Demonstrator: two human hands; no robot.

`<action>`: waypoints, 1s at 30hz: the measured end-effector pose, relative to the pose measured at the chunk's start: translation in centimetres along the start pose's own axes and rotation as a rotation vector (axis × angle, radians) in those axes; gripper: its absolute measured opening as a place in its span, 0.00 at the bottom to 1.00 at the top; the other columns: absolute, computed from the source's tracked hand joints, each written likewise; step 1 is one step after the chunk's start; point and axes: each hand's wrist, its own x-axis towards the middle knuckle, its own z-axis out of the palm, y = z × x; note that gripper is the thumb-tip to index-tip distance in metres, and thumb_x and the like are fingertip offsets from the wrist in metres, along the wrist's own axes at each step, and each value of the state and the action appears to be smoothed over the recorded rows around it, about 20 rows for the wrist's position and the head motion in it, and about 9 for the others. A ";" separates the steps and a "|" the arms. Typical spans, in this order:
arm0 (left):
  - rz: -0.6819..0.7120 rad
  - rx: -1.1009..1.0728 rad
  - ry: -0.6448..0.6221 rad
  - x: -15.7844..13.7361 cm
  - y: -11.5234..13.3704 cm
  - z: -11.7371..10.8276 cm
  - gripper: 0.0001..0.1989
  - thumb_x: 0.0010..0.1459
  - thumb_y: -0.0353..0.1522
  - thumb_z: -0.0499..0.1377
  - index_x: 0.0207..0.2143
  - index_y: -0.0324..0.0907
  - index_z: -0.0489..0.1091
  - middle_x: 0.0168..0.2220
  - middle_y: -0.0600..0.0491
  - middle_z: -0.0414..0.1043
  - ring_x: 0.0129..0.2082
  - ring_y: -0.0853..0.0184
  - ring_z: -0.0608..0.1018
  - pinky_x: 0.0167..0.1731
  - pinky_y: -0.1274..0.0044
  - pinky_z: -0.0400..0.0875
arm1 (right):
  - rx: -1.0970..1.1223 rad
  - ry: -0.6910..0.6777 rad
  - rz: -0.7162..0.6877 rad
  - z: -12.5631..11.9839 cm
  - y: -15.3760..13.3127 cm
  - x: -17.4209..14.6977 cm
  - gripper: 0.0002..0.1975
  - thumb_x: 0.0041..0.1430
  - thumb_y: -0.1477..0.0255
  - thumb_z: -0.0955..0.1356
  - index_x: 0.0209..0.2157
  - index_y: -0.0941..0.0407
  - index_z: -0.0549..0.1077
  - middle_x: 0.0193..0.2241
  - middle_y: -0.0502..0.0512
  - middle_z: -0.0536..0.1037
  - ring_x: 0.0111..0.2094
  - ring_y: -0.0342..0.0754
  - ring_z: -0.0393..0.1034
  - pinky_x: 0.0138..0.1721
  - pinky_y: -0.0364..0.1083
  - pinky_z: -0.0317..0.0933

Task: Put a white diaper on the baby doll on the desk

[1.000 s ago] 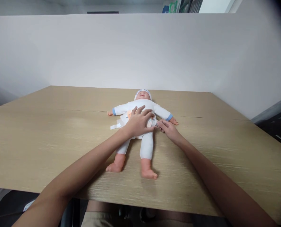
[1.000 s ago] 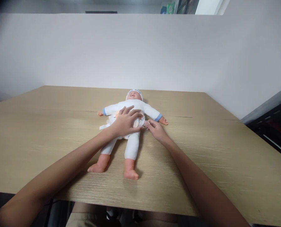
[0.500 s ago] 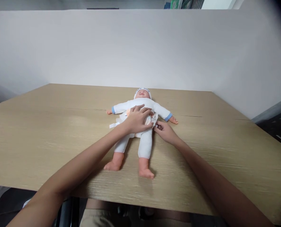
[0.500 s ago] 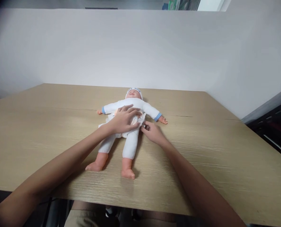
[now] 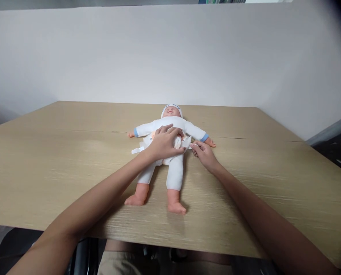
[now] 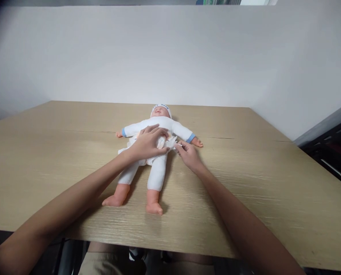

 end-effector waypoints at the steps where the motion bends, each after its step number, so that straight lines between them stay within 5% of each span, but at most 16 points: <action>1: 0.002 0.007 0.010 0.0 0.1 0.1 0.22 0.57 0.44 0.65 0.52 0.49 0.69 0.58 0.53 0.73 0.70 0.49 0.61 0.64 0.57 0.58 | 0.019 0.000 0.000 0.0 -0.1 0.0 0.23 0.62 0.52 0.69 0.26 0.55 0.64 0.22 0.48 0.61 0.25 0.42 0.53 0.29 0.46 0.47; 16: 0.019 0.127 0.045 0.1 0.5 1.2 0.26 0.51 0.46 0.67 0.50 0.45 0.69 0.61 0.51 0.70 0.68 0.45 0.62 0.65 0.52 0.55 | 0.166 -0.049 0.007 1.0 -0.2 1.8 0.26 0.58 0.46 0.71 0.29 0.56 0.66 0.25 0.48 0.64 0.27 0.42 0.56 0.30 0.44 0.51; 26: 0.024 0.134 0.036 0.1 0.3 1.4 0.31 0.53 0.46 0.66 0.56 0.44 0.67 0.61 0.48 0.70 0.70 0.46 0.60 0.66 0.52 0.53 | 0.068 -0.053 -0.034 2.4 -1.0 2.2 0.28 0.56 0.42 0.70 0.30 0.55 0.66 0.25 0.49 0.64 0.27 0.43 0.57 0.30 0.46 0.54; 30: 0.034 0.115 0.037 0.0 0.2 1.3 0.35 0.54 0.48 0.66 0.60 0.45 0.63 0.61 0.48 0.70 0.69 0.47 0.60 0.67 0.52 0.51 | -0.019 0.017 -0.056 2.3 -0.3 2.1 0.24 0.60 0.48 0.69 0.28 0.55 0.65 0.24 0.49 0.63 0.27 0.44 0.58 0.31 0.46 0.53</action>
